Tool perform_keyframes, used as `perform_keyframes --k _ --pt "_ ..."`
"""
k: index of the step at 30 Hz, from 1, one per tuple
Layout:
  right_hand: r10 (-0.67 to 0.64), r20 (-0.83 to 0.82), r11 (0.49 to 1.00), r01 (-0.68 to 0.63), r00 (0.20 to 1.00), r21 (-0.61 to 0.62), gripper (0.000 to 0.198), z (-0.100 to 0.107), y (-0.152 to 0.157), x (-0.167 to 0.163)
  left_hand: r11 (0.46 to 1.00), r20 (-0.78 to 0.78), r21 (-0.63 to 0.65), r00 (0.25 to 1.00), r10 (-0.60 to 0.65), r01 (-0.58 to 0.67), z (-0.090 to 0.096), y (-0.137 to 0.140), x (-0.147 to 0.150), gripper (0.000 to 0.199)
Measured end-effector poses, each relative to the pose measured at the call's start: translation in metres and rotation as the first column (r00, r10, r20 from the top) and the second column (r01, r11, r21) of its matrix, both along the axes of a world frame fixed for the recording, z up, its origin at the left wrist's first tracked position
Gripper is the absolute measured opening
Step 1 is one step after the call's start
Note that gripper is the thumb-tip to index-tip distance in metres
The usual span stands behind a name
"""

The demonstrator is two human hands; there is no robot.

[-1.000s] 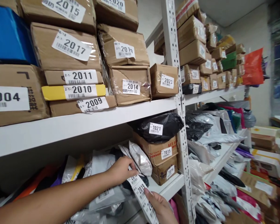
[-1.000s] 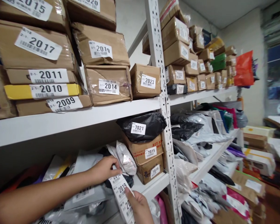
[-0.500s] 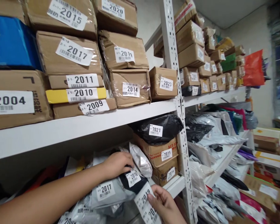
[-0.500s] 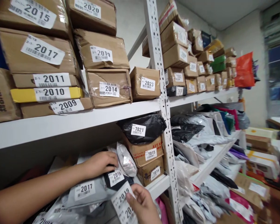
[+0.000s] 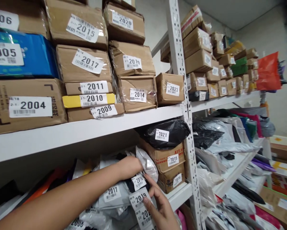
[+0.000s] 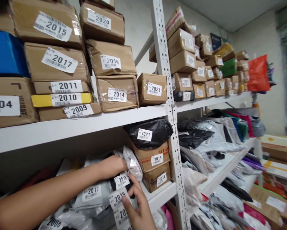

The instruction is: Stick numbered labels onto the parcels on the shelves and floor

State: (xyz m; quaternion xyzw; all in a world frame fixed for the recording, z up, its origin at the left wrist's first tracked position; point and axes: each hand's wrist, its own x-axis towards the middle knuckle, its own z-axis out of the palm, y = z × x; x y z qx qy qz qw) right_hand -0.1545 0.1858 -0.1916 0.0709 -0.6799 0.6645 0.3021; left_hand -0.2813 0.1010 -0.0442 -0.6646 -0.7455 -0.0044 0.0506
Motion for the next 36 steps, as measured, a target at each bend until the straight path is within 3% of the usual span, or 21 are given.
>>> perform_keyframes --k 4,7,9,12,14,18,22,27,30,32,36 --pt "0.034 -0.026 0.999 -0.035 0.999 -0.028 0.031 -0.002 0.0 -0.005 0.998 -0.01 -0.022 0.998 -0.06 0.06 0.003 -0.019 -0.008 0.022" --pt "0.027 -0.021 0.999 -0.028 0.999 -0.026 0.03 -0.005 0.003 -0.008 0.994 0.054 0.043 0.993 -0.107 0.105 0.001 -0.034 -0.01 0.021" --pt "-0.059 -0.103 0.995 0.067 0.993 0.074 0.025 -0.008 0.005 -0.009 0.993 0.089 0.077 0.991 -0.102 0.095 0.0 -0.039 -0.007 0.021" --pt "-0.126 -0.274 0.939 0.204 0.953 0.277 0.018 -0.009 0.005 -0.01 0.998 0.061 0.051 0.997 -0.049 0.046 0.002 -0.036 -0.001 0.016" --pt "-0.143 -0.271 0.928 0.224 0.952 0.298 0.018 -0.007 0.003 -0.009 1.0 0.04 0.006 0.999 -0.013 0.012 0.004 -0.032 0.003 0.015" --pt "-0.152 -0.116 0.959 0.174 0.982 0.222 0.023 0.002 0.002 -0.003 0.999 0.064 0.0 0.997 0.033 -0.033 0.006 -0.03 0.003 0.013" --pt "-0.103 -0.075 0.981 0.114 0.992 0.156 0.026 0.007 0.002 -0.003 0.995 0.126 0.081 0.99 -0.068 0.058 0.004 -0.044 0.002 0.017" --pt "-0.003 -0.023 0.995 0.005 1.0 0.1 0.028 0.006 0.003 -0.009 0.984 0.179 0.042 0.968 -0.177 0.173 0.006 -0.058 -0.002 0.023" --pt "0.05 0.0 0.999 -0.05 0.999 -0.012 0.03 0.009 0.007 -0.008 0.987 0.225 0.023 0.961 -0.16 0.159 0.011 -0.051 -0.003 0.028" --pt "0.113 -0.025 0.98 -0.115 0.993 -0.16 0.032 0.012 0.012 -0.006 0.994 0.224 -0.002 0.969 -0.102 0.105 0.013 -0.043 -0.002 0.031" --pt "0.225 -0.11 0.864 -0.251 0.968 -0.436 0.031 0.022 0.014 -0.005 0.997 0.144 -0.067 0.989 -0.027 0.037 0.014 -0.028 -0.002 0.037"
